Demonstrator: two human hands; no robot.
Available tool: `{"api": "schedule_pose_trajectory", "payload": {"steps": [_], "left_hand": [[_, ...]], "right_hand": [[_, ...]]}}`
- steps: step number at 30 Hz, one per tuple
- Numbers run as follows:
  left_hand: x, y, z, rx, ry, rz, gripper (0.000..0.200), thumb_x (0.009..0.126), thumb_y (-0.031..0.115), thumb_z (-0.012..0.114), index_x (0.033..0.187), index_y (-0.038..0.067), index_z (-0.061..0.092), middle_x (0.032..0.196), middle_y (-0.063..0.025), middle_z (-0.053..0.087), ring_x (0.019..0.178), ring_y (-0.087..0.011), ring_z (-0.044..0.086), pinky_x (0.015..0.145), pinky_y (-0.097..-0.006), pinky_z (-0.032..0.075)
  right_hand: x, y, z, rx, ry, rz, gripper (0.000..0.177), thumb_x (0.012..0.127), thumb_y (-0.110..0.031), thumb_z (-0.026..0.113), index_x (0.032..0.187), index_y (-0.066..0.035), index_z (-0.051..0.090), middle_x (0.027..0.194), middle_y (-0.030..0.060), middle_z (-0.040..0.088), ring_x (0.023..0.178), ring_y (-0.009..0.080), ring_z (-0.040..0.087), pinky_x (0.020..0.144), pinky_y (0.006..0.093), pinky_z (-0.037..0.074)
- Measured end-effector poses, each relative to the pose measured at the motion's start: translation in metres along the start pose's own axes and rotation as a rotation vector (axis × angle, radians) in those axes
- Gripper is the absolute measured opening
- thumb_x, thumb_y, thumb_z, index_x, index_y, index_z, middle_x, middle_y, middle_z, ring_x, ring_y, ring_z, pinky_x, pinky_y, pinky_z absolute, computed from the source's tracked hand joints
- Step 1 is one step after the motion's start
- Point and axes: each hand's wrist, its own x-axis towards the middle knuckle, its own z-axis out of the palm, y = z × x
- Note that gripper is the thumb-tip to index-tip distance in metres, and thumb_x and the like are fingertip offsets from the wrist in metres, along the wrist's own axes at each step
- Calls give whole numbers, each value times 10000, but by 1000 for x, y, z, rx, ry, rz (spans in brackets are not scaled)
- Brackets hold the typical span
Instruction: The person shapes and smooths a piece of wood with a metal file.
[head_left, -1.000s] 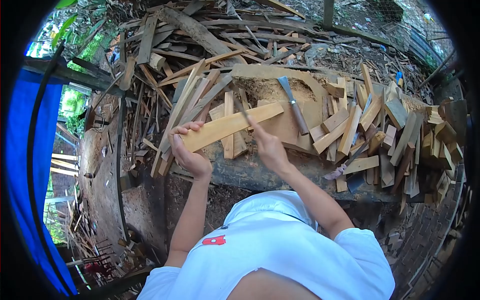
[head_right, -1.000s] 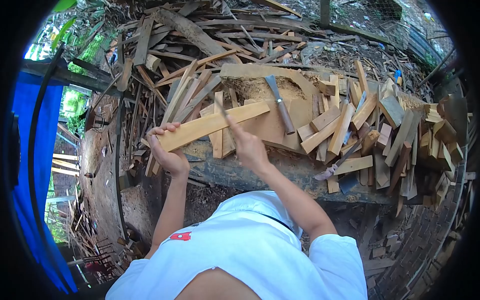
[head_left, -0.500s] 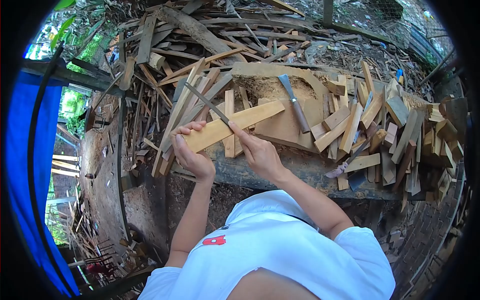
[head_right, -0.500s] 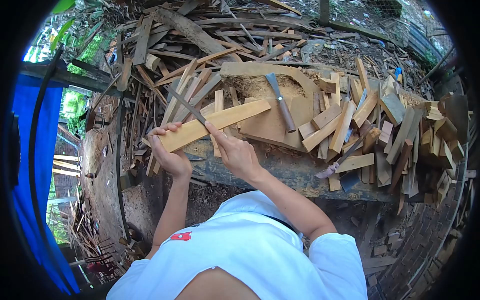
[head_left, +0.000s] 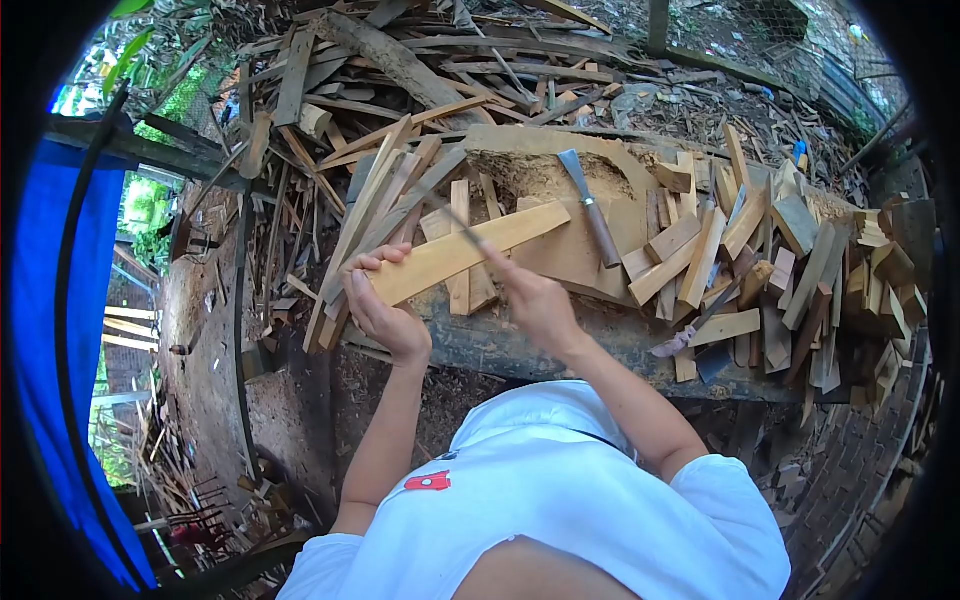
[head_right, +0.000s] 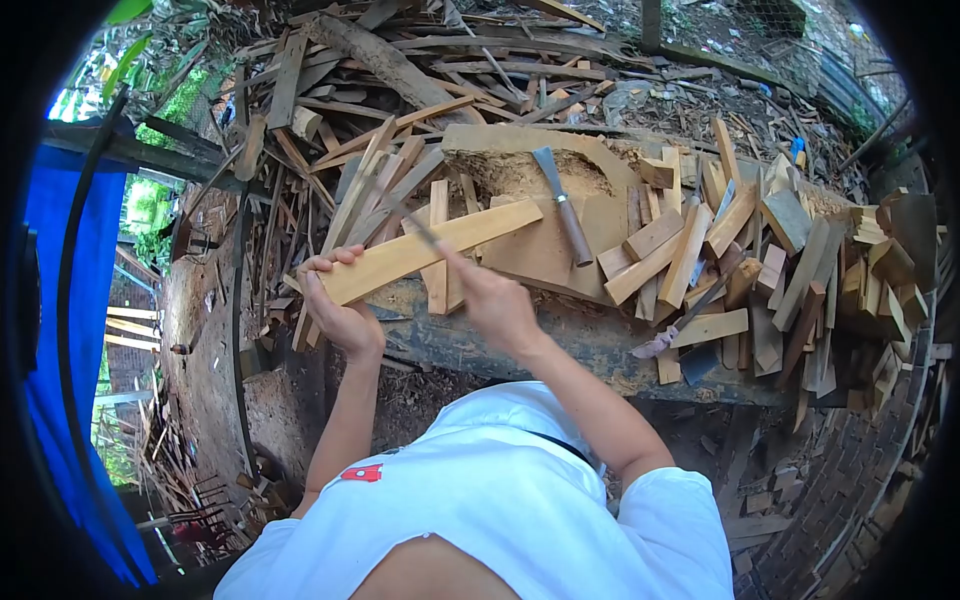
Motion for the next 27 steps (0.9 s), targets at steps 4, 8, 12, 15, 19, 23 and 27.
{"api": "schedule_pose_trajectory", "payload": {"steps": [4,8,12,15,19,23,27], "left_hand": [[2,-5,-9,-56,59,-51,230,1027,220,276,942,57,415,922,-165,580,956,-289,591,953,-431,446],[-3,0,-6,-8,20,-28,227,1025,218,278,943,58,417,921,-160,579,957,-291,590,960,-440,450],[-1,-1,-9,-4,8,-18,223,1023,214,274,944,61,416,918,-159,577,956,-290,589,958,-441,452],[0,-2,-7,-5,2,-10,224,1022,211,268,944,61,415,919,-159,575,952,-287,587,955,-438,453],[-2,-2,0,-2,-29,12,229,1023,212,260,943,61,413,915,-154,573,947,-279,585,941,-425,454],[0,1,4,9,-29,16,233,1023,214,258,938,60,412,910,-155,572,941,-275,587,931,-414,453],[-1,0,0,27,-38,29,237,1022,223,263,933,59,410,909,-155,568,931,-275,588,927,-408,452]], "right_hand": [[6,30,-3,-66,114,-136,593,923,-105,505,1474,-289,383,942,184,684,782,380,671,672,479,549],[-5,-17,4,-70,-12,-98,604,920,-112,508,1475,-310,375,913,180,683,770,384,666,669,485,544],[-4,55,1,-154,101,37,563,953,-153,491,1475,-323,368,893,196,682,777,392,664,675,488,538],[1,59,-10,-163,107,61,516,978,-172,455,1471,-306,379,872,204,681,798,393,672,692,488,537],[4,12,-2,-62,63,-12,503,982,-172,459,1464,-300,395,836,217,666,758,406,661,687,496,529],[5,48,-3,-65,86,4,513,976,-187,452,1464,-332,388,755,240,642,700,410,653,656,510,522],[2,96,-24,-234,44,255,526,973,-140,441,1475,-287,390,767,270,642,631,388,654,653,510,507]]}}
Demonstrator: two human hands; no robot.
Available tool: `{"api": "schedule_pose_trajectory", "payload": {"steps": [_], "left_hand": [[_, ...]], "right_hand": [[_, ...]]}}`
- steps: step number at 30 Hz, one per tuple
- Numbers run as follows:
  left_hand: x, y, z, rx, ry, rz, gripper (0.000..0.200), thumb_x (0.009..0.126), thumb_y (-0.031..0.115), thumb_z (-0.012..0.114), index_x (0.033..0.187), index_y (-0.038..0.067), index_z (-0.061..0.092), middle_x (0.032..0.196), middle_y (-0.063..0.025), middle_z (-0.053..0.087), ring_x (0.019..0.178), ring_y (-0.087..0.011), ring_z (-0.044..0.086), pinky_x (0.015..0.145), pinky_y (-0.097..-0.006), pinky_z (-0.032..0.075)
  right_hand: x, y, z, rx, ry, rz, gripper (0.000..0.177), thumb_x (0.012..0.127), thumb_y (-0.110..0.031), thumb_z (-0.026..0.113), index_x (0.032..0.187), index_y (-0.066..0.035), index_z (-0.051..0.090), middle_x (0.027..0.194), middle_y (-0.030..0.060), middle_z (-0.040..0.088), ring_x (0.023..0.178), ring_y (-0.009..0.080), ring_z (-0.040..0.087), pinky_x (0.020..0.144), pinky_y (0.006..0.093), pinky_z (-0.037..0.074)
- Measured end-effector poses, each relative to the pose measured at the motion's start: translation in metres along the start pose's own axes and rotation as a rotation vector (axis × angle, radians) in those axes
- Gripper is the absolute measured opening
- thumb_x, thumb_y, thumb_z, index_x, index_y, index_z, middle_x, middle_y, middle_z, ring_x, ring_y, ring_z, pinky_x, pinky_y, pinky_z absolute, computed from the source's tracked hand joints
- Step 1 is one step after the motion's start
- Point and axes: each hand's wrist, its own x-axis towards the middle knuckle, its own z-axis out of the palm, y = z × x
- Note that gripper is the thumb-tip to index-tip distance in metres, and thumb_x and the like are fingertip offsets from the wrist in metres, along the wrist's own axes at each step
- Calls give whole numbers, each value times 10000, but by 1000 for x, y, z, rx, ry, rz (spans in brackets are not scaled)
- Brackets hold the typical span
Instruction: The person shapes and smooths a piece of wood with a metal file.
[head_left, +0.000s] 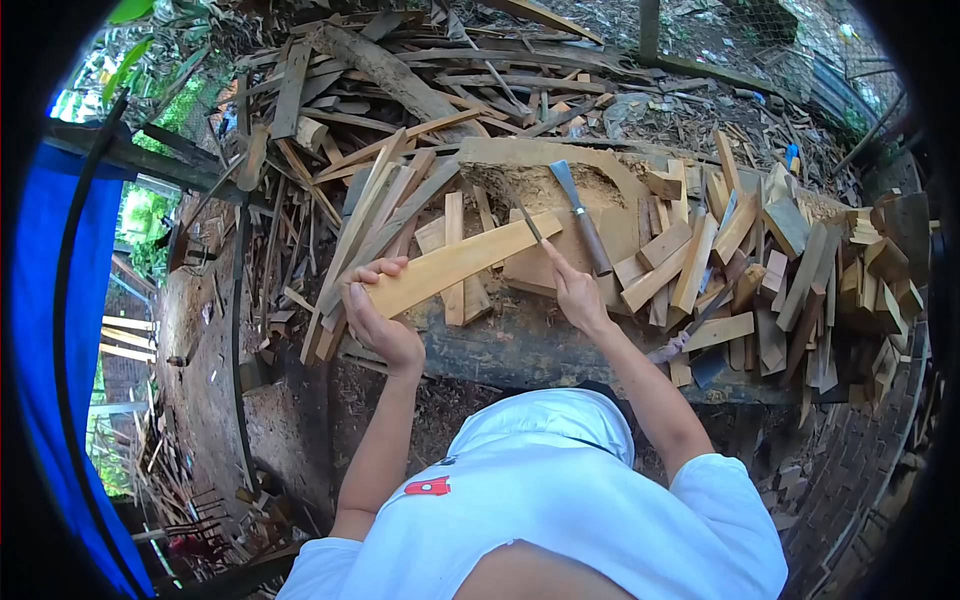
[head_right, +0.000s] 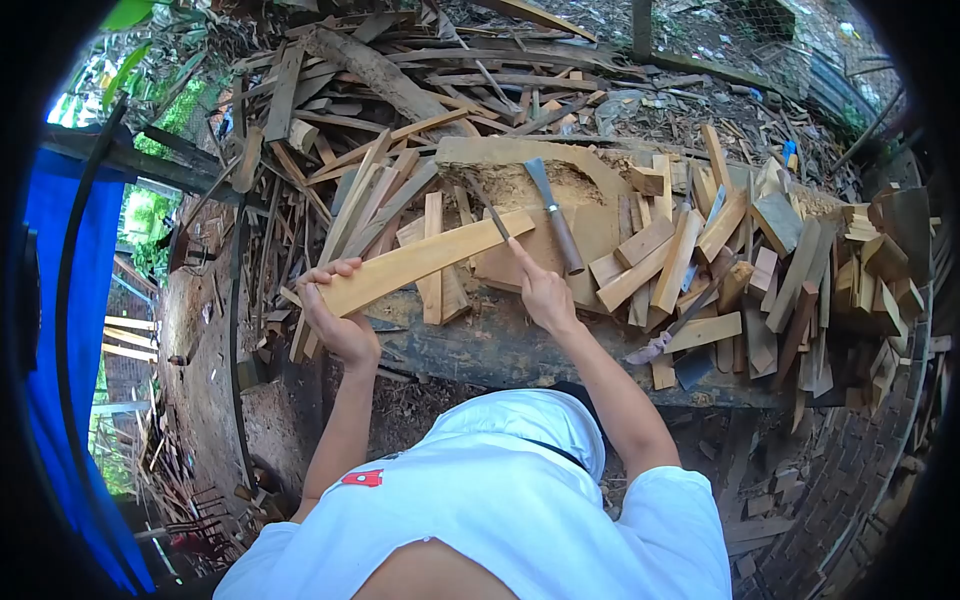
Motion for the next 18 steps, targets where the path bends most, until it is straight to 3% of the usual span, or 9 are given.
{"api": "schedule_pose_trajectory", "payload": {"steps": [3,7,8,10,11,13,17,18], "left_hand": [[-1,1,5,0,-23,8,237,1021,224,263,931,59,408,909,-154,565,928,-277,588,922,-412,455],[2,4,10,4,-38,16,235,1018,219,257,930,59,406,908,-155,562,925,-279,588,917,-419,458],[3,4,9,4,-30,23,235,1018,219,257,930,59,406,908,-155,562,925,-279,588,917,-419,458],[3,1,3,-5,16,-7,235,1018,219,256,931,60,405,910,-157,563,922,-277,587,920,-419,456],[3,1,0,-4,20,0,235,1018,219,256,931,60,405,910,-157,563,922,-277,587,920,-419,456],[1,-1,-3,22,-26,18,234,1020,221,260,932,61,405,909,-156,562,926,-278,588,921,-419,454],[3,2,9,6,-42,27,232,1019,221,262,932,62,407,906,-154,562,926,-278,589,922,-417,451],[5,5,11,4,-52,8,218,1019,225,274,933,73,405,905,-141,560,941,-273,585,938,-419,439]], "right_hand": [[-5,-49,-19,138,-84,-24,499,988,-167,431,1472,-286,394,798,279,651,663,390,660,664,501,514],[-11,-74,1,193,6,-283,518,969,-162,435,1469,-287,388,929,212,673,780,377,677,697,494,528],[-8,-61,8,163,107,-362,528,965,-162,442,1466,-320,388,911,241,674,774,386,679,685,504,520],[0,-34,8,259,19,-68,558,949,-143,445,1466,-345,380,862,277,662,754,416,668,672,519,512],[5,-13,9,146,62,-44,559,951,-140,434,1468,-344,376,771,285,647,711,431,661,666,532,507],[8,2,3,55,48,25,558,950,-143,435,1469,-340,376,767,272,649,701,434,656,670,539,503],[1,-36,-1,144,14,10,554,953,-150,437,1470,-337,374,739,260,643,684,448,640,661,548,492],[-1,-46,5,180,55,-86,551,952,-151,439,1469,-331,376,746,265,641,699,450,638,673,548,491]]}}
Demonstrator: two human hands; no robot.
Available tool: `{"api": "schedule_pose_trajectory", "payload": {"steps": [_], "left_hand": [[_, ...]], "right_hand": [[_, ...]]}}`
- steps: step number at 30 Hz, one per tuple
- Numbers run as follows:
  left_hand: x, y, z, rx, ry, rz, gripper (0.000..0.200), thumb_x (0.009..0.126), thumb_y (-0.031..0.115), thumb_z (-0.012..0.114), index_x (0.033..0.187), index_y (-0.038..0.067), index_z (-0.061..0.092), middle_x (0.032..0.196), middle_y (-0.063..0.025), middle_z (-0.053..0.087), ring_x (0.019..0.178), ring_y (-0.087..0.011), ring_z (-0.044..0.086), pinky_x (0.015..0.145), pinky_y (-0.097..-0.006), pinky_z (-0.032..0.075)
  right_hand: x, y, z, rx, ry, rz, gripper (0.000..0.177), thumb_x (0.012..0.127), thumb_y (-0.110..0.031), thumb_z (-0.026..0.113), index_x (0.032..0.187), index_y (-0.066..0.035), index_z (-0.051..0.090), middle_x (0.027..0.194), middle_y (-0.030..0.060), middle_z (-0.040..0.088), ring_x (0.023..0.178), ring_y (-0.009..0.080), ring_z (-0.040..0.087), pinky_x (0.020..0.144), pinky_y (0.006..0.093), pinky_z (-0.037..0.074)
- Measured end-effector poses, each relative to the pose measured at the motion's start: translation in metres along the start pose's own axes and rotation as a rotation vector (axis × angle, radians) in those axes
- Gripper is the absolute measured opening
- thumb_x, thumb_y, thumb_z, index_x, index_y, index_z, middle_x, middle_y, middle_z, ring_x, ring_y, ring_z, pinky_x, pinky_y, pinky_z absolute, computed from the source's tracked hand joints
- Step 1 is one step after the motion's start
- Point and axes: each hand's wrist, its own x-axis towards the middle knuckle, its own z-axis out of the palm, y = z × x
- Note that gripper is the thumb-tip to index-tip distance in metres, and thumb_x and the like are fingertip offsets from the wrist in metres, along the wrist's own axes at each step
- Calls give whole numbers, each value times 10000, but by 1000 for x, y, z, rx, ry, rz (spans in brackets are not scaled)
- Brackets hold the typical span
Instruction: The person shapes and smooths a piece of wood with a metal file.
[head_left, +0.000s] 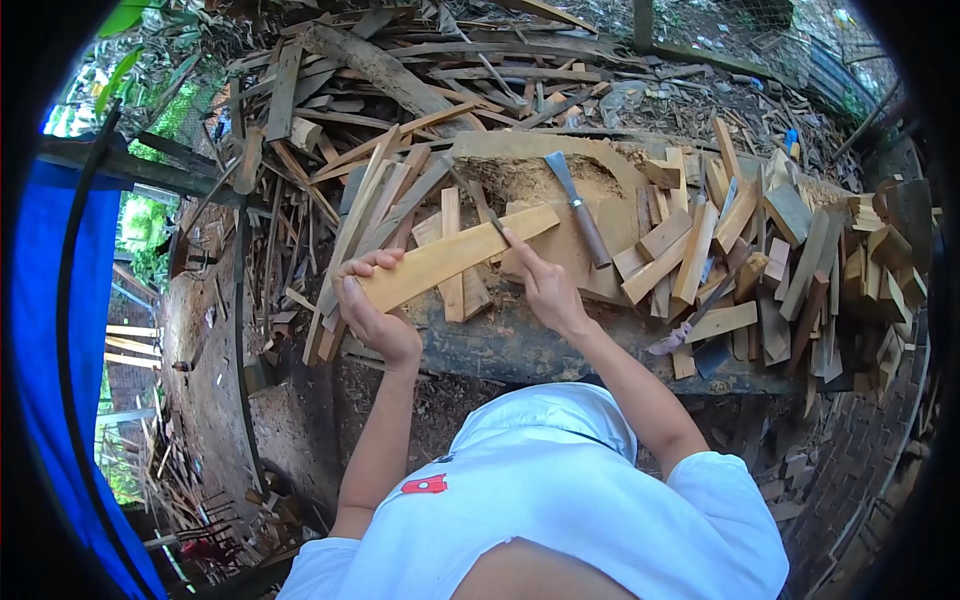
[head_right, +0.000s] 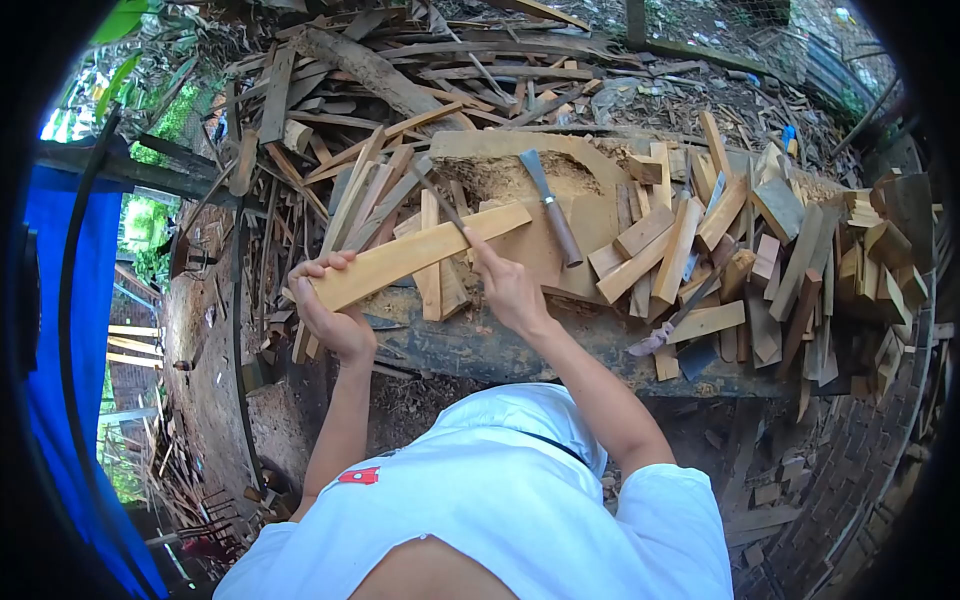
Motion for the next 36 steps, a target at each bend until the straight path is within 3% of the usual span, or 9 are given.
{"api": "schedule_pose_trajectory", "payload": {"steps": [3,5,8,12,20,24,29,31,36], "left_hand": [[4,-2,-5,9,13,-15,220,1017,229,275,932,74,406,904,-140,561,940,-272,588,938,-418,438],[5,-5,-10,17,39,-9,236,1014,228,263,931,63,410,905,-152,564,923,-276,594,924,-414,451],[4,-7,-12,9,27,-5,233,1012,227,264,930,64,410,901,-151,562,924,-278,596,920,-414,455],[5,-3,-4,18,18,9,232,1010,228,267,930,63,409,896,-150,561,921,-282,596,917,-417,459],[5,-2,-6,-4,-22,7,217,1018,246,294,933,82,409,895,-125,562,952,-272,584,937,-417,429],[10,-5,-5,4,5,1,224,1015,243,281,934,74,405,895,-138,561,936,-275,585,925,-421,440],[13,-5,-10,7,8,-2,236,1015,245,271,933,66,400,893,-151,562,917,-278,589,920,-424,451],[10,-5,-8,15,-8,4,226,1012,239,276,933,67,401,894,-150,563,918,-279,588,925,-423,449],[10,-3,-6,19,12,0,216,1007,229,277,935,68,401,895,-151,563,918,-283,590,926,-428,451]], "right_hand": [[6,11,1,29,28,-82,522,963,-161,436,1460,-314,392,784,290,635,761,453,636,712,545,488],[17,40,-2,-43,17,237,508,969,-163,436,1456,-301,399,770,292,630,765,458,633,716,535,493],[29,98,16,-120,162,118,510,973,-162,435,1465,-291,389,733,284,629,725,466,630,679,542,479],[1,20,9,-4,75,53,521,967,-132,430,1469,-269,393,805,311,636,761,488,628,668,557,442],[30,95,13,-81,106,270,487,983,-225,420,1465,-290,393,858,334,634,849,497,628,771,574,474],[1,21,8,71,63,76,483,988,-237,415,1466,-300,390,839,336,630,860,503,627,760,572,474],[23,79,7,-92,67,278,478,984,-234,411,1457,-294,403,854,339,631,857,498,628,777,565,488],[31,71,-3,-104,-6,368,493,968,-179,412,1452,-270,419,1109,315,615,951,462,633,854,516,497],[9,12,0,-3,-30,163,488,971,-198,420,1452,-280,414,1097,311,614,918,476,623,840,532,492]]}}
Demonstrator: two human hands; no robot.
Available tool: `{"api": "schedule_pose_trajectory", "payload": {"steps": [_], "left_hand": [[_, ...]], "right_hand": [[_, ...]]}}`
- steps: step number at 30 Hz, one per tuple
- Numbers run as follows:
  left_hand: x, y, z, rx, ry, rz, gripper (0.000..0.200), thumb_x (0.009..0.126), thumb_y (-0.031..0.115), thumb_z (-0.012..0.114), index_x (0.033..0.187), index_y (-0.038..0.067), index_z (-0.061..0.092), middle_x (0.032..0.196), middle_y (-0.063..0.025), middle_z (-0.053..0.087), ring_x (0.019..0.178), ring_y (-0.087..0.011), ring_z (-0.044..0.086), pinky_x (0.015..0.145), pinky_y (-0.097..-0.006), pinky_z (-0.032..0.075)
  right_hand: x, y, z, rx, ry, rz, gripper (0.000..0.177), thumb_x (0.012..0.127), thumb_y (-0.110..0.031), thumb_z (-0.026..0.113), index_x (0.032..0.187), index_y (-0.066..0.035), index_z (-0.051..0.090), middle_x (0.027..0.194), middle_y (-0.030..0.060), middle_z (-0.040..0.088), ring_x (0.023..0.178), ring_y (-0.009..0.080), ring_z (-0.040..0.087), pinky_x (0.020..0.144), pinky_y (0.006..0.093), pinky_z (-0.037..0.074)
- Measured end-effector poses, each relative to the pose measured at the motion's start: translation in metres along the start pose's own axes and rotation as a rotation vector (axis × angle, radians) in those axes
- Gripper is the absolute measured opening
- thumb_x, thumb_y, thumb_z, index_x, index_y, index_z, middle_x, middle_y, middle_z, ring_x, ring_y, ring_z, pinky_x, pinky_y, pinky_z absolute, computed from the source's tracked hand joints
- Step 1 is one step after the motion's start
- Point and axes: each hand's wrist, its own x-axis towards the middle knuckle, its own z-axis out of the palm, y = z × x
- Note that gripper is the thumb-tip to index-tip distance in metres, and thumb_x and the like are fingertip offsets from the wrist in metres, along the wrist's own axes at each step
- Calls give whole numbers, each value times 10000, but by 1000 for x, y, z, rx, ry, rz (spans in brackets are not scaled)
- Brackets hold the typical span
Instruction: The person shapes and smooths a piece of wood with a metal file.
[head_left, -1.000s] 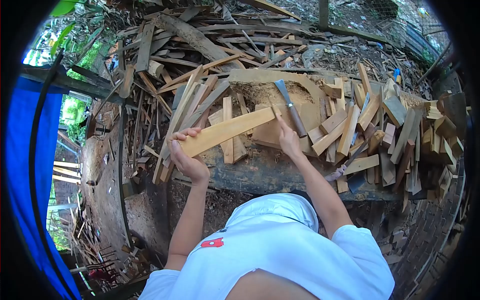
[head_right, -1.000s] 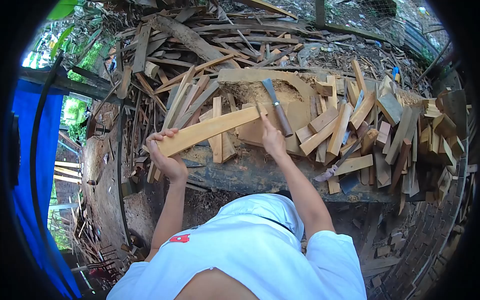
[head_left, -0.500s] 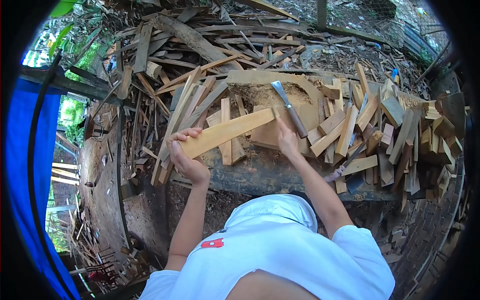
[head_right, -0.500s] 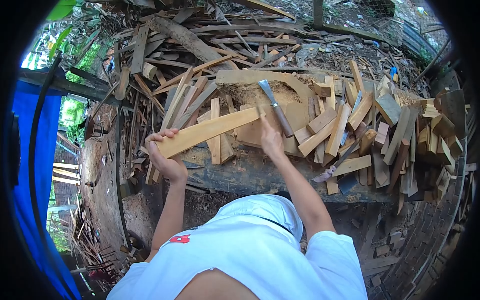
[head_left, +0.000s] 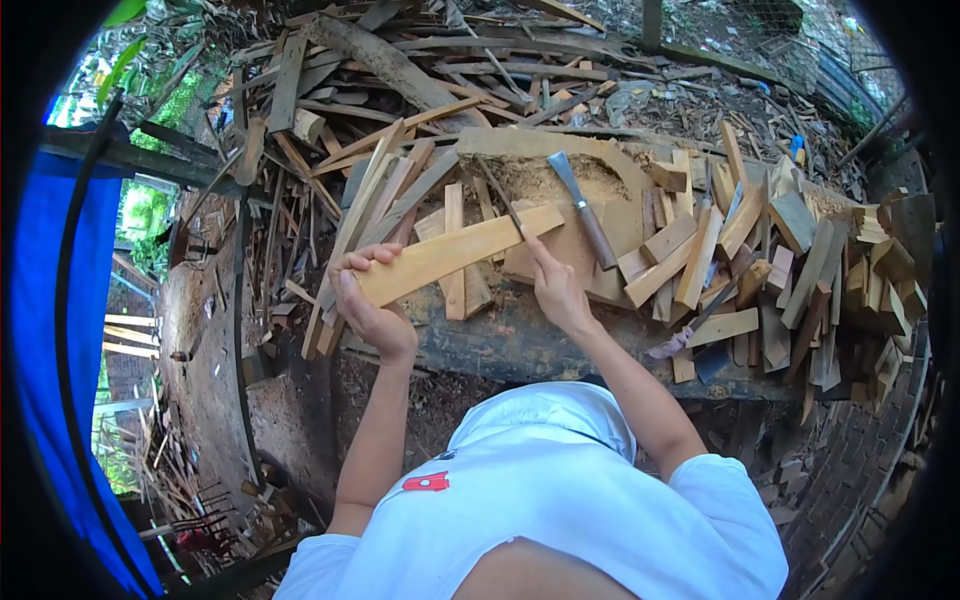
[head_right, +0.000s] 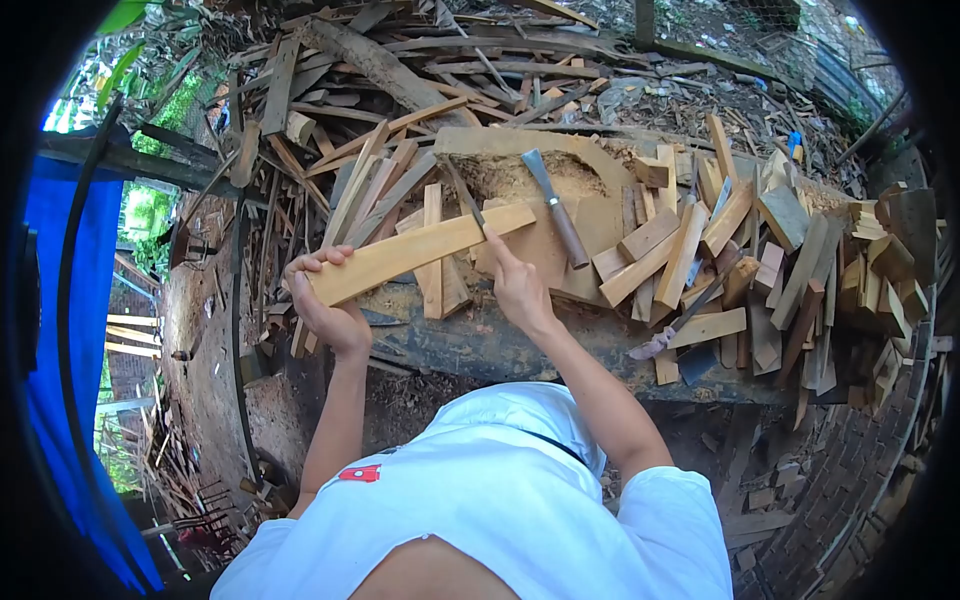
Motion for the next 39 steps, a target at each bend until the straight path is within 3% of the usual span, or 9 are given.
{"api": "schedule_pose_trajectory", "payload": {"steps": [3,5,10,17,25,31,33,35,39], "left_hand": [[3,-5,-3,-29,28,-10,211,1004,224,276,936,68,400,893,-151,563,912,-285,590,924,-434,452],[2,-4,-7,-8,15,-19,205,1003,217,275,938,69,401,894,-151,563,919,-285,589,933,-436,448],[-1,-2,-4,-51,-54,1,198,1010,226,301,942,73,407,906,-136,561,958,-274,583,951,-433,428],[7,3,-8,-14,-33,-87,59,971,119,412,979,60,415,947,-134,584,1016,-274,595,981,-433,432],[-1,5,-13,26,-84,-112,77,955,141,411,1007,85,418,997,-135,593,1086,-294,579,1000,-441,412],[-3,1,-20,26,-109,-93,79,946,129,393,1009,86,413,999,-137,591,1093,-297,574,1014,-450,392],[-5,-1,-18,24,-116,-94,79,946,127,387,1008,85,412,998,-137,590,1095,-297,573,1016,-448,389],[-5,0,-17,17,-87,-102,79,945,121,381,1008,83,409,991,-139,588,1099,-296,571,1014,-444,393],[-3,5,-14,10,-70,-102,73,936,71,384,1000,54,414,988,-147,592,1050,-285,598,1016,-446,427]], "right_hand": [[17,27,0,-18,35,-52,492,974,-208,410,1461,-279,396,1074,296,630,919,482,620,850,548,485],[33,45,-8,-179,20,182,489,972,-213,407,1456,-285,403,1000,288,646,908,479,624,838,559,480],[19,18,-8,-101,35,33,467,977,-243,421,1435,-333,423,894,319,641,851,506,624,799,580,483],[42,50,-3,-261,81,84,459,988,-259,410,1440,-337,414,918,285,661,868,485,637,805,569,505],[12,-6,-7,-179,-20,31,486,964,-220,428,1442,-309,424,884,320,639,856,492,628,790,584,471],[43,55,-4,-147,108,119,458,983,-259,399,1435,-328,434,946,330,644,926,484,631,839,566,494],[27,37,-8,-202,61,145,470,976,-249,404,1443,-305,429,883,328,641,879,480,640,804,563,497],[9,25,10,-114,107,-40,519,946,-181,424,1454,-289,415,756,319,609,768,469,642,730,553,484],[8,38,0,-101,63,86,485,964,-214,428,1446,-264,430,879,337,623,864,483,634,767,553,473]]}}
